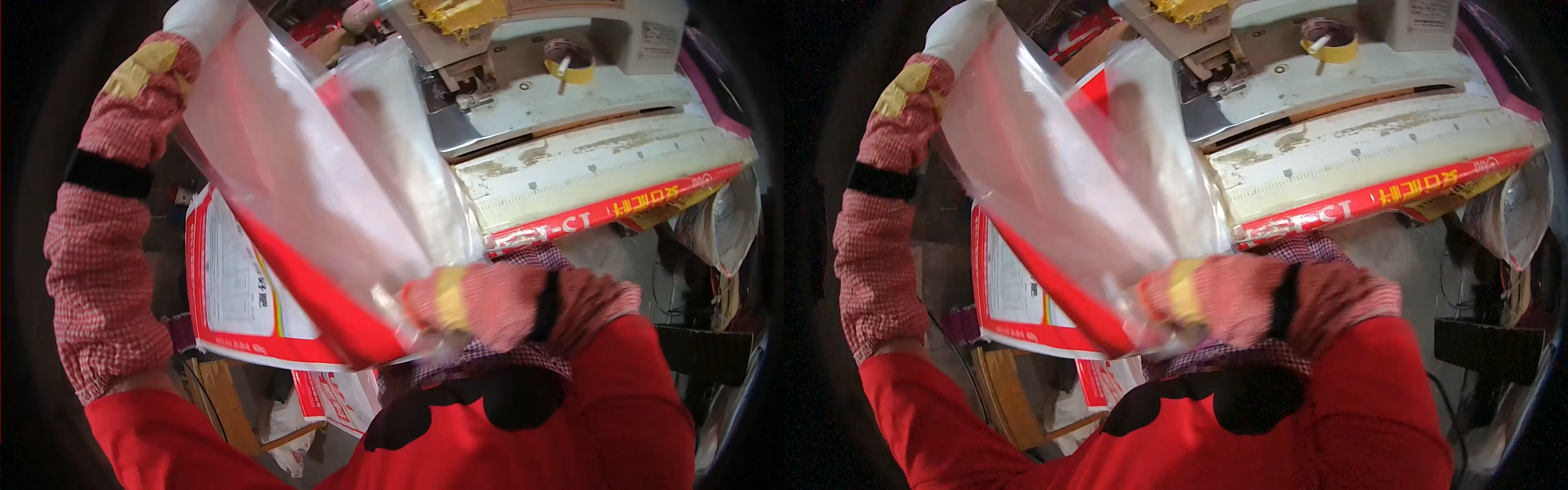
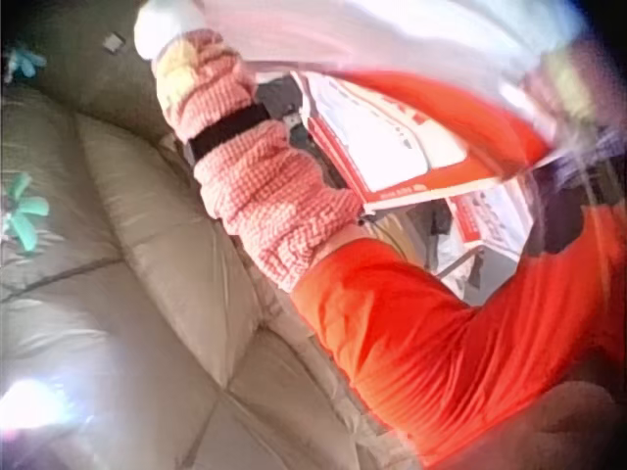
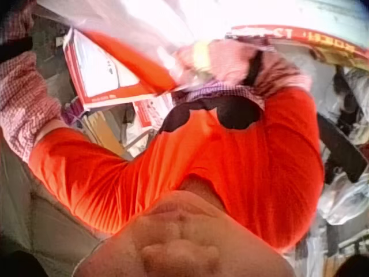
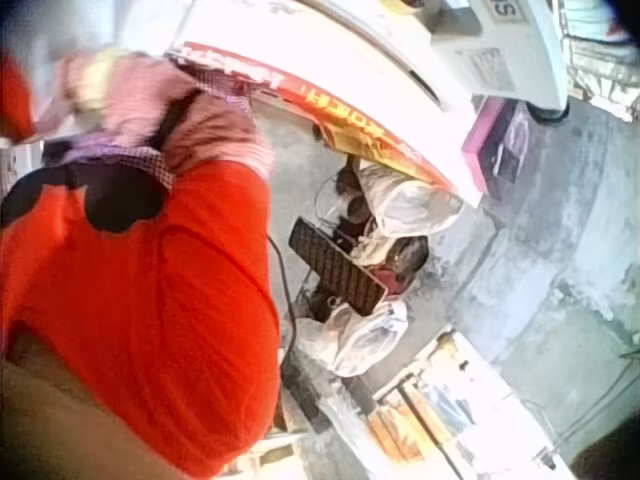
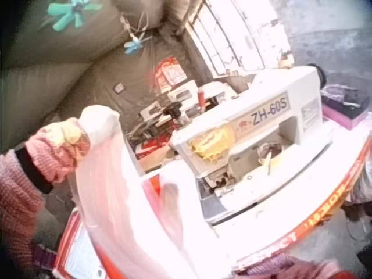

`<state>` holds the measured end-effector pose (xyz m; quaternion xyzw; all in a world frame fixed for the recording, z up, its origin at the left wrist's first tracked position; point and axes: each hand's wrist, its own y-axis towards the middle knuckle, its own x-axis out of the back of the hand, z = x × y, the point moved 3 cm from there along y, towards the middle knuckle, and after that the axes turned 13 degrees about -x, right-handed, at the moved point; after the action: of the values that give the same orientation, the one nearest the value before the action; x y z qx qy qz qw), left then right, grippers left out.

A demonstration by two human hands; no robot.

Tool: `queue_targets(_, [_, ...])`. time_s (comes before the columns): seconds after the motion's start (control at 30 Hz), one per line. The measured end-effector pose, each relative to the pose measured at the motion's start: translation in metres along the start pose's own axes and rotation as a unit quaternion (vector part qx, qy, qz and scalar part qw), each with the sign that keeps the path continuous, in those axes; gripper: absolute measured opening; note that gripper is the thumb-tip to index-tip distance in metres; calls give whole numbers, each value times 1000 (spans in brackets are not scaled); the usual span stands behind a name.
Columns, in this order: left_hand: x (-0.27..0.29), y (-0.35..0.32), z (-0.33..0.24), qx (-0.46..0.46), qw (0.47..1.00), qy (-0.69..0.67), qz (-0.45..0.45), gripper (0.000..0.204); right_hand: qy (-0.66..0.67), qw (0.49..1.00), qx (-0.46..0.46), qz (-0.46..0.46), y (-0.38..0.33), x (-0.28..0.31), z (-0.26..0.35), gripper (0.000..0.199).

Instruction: The person inserts a plastic liner into a red and white woven bag by hand, smooths it inside, and folds the top edges together. They repeat this process with a second set of bags and stack them.

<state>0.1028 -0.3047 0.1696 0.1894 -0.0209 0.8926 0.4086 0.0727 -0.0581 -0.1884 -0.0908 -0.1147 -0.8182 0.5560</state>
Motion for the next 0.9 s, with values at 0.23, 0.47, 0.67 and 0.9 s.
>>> queue_targets(0.23, [-11,-26,12,100,973,-149,143,45,109,893,-85,-427,-118,86,71,41])
queue_targets(0.47, [3,-18,-18,42,981,-149,114,40,-25,816,-297,-494,-127,129,88,73])
queue_targets(0.67, [19,-16,-44,45,980,-171,94,28,470,775,-168,-387,-108,96,99,54])
queue_targets(0.9, [-8,-13,-31,35,995,-96,-5,20,-38,915,-289,-279,-83,119,82,40])
